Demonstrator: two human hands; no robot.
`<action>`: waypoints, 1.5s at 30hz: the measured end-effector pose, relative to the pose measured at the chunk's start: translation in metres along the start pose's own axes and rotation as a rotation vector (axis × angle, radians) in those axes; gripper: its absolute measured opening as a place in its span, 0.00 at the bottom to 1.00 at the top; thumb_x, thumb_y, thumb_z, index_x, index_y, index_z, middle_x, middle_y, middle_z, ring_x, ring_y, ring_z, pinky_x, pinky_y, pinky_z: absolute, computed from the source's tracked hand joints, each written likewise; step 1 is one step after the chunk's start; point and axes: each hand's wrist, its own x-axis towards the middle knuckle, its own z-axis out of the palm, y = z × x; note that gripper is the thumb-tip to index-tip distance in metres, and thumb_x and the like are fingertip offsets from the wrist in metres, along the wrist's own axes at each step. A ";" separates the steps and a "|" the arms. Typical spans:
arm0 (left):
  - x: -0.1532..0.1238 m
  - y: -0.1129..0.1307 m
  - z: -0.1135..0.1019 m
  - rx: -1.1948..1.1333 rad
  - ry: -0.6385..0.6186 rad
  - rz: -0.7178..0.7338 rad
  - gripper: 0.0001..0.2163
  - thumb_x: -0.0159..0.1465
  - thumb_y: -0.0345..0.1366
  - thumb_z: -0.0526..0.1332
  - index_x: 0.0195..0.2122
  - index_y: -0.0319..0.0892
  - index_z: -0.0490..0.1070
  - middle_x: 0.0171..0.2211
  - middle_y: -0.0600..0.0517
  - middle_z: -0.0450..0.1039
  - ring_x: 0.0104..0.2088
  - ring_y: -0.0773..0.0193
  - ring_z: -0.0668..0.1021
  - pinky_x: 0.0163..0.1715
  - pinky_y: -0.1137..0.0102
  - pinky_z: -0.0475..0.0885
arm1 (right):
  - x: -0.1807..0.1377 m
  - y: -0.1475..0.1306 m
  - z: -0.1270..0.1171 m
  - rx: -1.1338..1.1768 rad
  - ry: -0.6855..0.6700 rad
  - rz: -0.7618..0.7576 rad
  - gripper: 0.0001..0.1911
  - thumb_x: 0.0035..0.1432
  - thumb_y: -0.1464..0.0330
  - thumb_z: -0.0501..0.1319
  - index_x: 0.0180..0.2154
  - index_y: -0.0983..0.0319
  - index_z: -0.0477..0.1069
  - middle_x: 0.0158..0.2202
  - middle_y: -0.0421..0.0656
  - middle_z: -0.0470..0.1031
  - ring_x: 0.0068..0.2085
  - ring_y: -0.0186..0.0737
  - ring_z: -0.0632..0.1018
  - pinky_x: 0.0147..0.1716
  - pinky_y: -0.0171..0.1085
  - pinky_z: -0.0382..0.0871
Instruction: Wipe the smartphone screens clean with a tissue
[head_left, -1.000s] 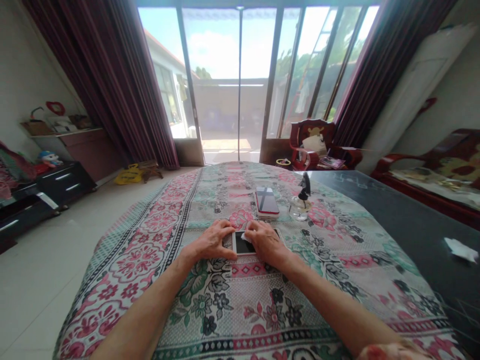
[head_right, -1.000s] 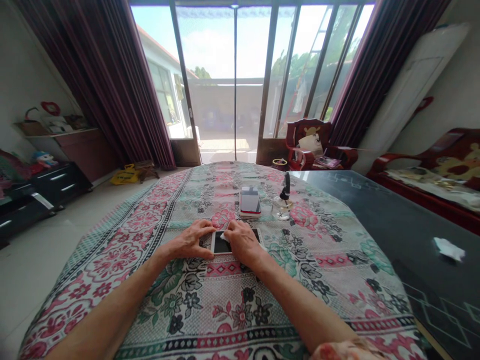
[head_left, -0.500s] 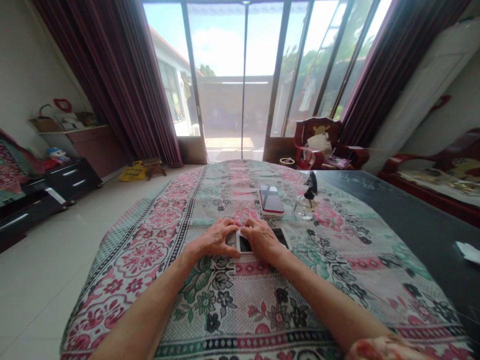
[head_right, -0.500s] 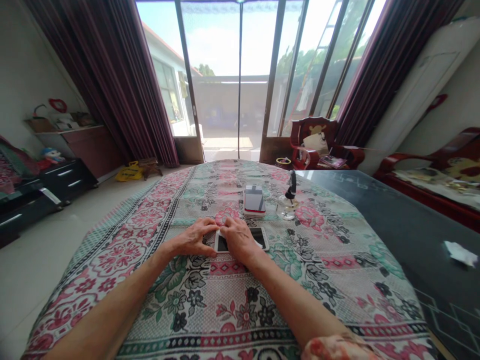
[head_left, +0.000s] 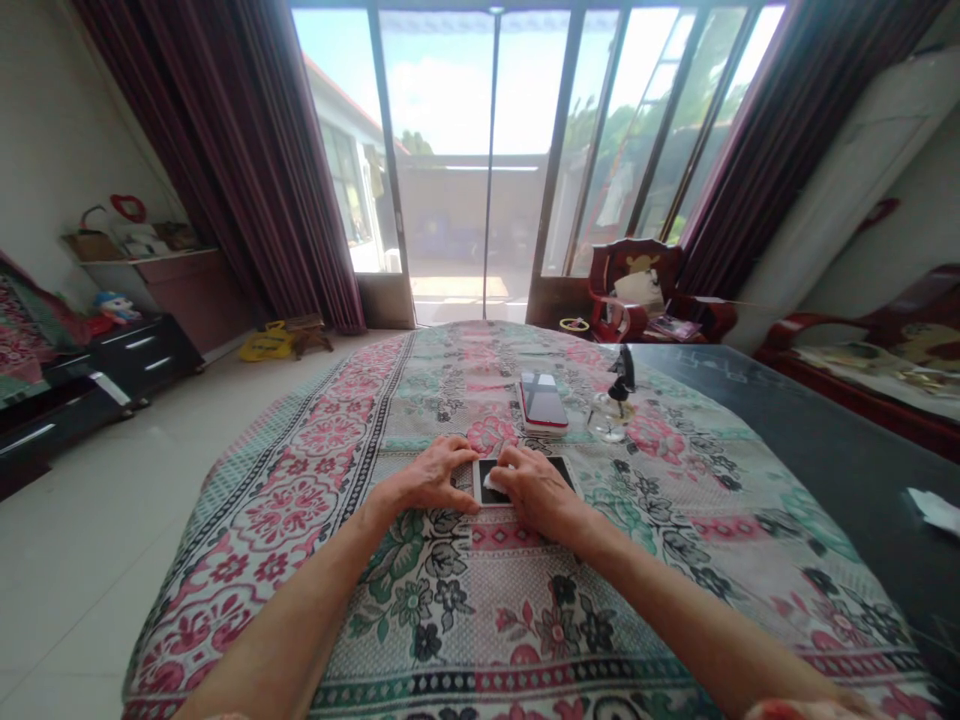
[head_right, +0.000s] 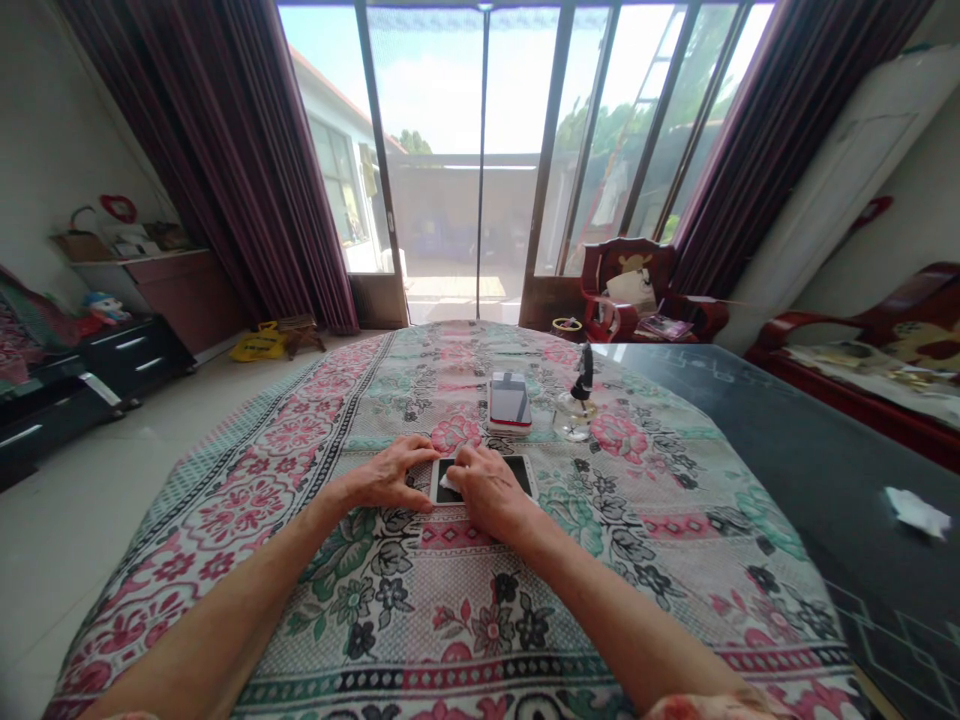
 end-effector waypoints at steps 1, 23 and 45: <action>0.000 -0.001 0.000 -0.015 0.000 -0.004 0.33 0.47 0.50 0.71 0.54 0.47 0.66 0.52 0.48 0.63 0.55 0.53 0.66 0.56 0.59 0.62 | 0.007 0.003 0.002 -0.008 0.009 0.019 0.10 0.61 0.72 0.54 0.35 0.61 0.74 0.39 0.45 0.71 0.39 0.38 0.68 0.39 0.36 0.58; -0.002 -0.005 0.002 -0.066 0.022 -0.034 0.31 0.48 0.46 0.72 0.52 0.45 0.69 0.53 0.48 0.63 0.56 0.54 0.66 0.58 0.61 0.60 | 0.023 -0.007 0.011 -0.041 0.042 0.116 0.11 0.62 0.69 0.54 0.39 0.60 0.75 0.40 0.46 0.71 0.40 0.40 0.69 0.41 0.37 0.59; -0.009 0.006 0.005 -0.049 0.068 -0.073 0.31 0.48 0.44 0.71 0.54 0.46 0.68 0.55 0.48 0.62 0.56 0.53 0.65 0.58 0.61 0.61 | 0.015 -0.010 0.018 0.022 0.126 0.086 0.12 0.61 0.72 0.52 0.39 0.61 0.74 0.40 0.47 0.70 0.41 0.41 0.68 0.43 0.38 0.58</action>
